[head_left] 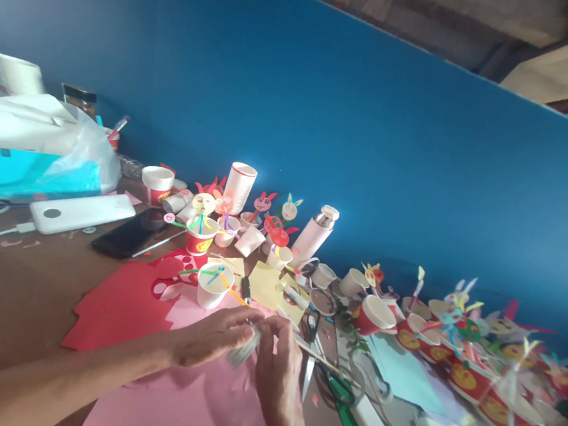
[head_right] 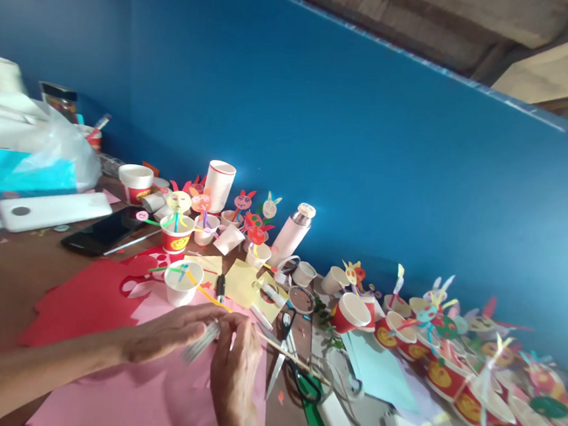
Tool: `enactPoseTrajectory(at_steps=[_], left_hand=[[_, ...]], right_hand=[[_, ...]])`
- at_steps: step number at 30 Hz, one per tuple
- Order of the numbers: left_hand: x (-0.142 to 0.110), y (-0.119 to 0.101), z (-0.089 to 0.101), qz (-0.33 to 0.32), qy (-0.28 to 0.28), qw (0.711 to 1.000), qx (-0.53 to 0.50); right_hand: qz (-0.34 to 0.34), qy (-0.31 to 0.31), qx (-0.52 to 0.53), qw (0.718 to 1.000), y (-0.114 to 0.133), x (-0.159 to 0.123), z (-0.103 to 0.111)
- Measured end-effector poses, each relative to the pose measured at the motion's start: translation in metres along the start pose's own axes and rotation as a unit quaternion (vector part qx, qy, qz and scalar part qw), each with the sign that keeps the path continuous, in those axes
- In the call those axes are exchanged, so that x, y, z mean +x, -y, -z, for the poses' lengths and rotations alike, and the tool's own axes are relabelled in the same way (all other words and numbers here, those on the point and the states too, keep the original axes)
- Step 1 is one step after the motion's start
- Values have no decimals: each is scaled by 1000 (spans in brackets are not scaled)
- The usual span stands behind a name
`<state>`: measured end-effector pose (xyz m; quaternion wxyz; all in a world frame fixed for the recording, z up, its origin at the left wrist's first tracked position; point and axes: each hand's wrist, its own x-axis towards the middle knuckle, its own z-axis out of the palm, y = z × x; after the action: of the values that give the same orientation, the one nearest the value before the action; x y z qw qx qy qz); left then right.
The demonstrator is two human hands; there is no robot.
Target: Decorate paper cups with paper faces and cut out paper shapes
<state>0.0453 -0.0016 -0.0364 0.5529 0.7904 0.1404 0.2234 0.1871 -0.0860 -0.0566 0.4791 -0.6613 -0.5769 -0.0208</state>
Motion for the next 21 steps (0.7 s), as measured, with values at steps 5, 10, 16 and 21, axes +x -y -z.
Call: enactPoseTrajectory(at_steps=[5,10,16,21], left_hand=[[-1,-6,5,54,25,998,-18],[2,1,6,89,21,996,-8],[4,8,3,90,3,995,-44],[5,-3,4,100,14,992,-71]], right_hand=[[26,-6,-32,999,-4,3,2],[2,-19,7,1000,-8,3,3],[-135,9,115,984,1,11,8],[-186,0,139,973,5,14,9]])
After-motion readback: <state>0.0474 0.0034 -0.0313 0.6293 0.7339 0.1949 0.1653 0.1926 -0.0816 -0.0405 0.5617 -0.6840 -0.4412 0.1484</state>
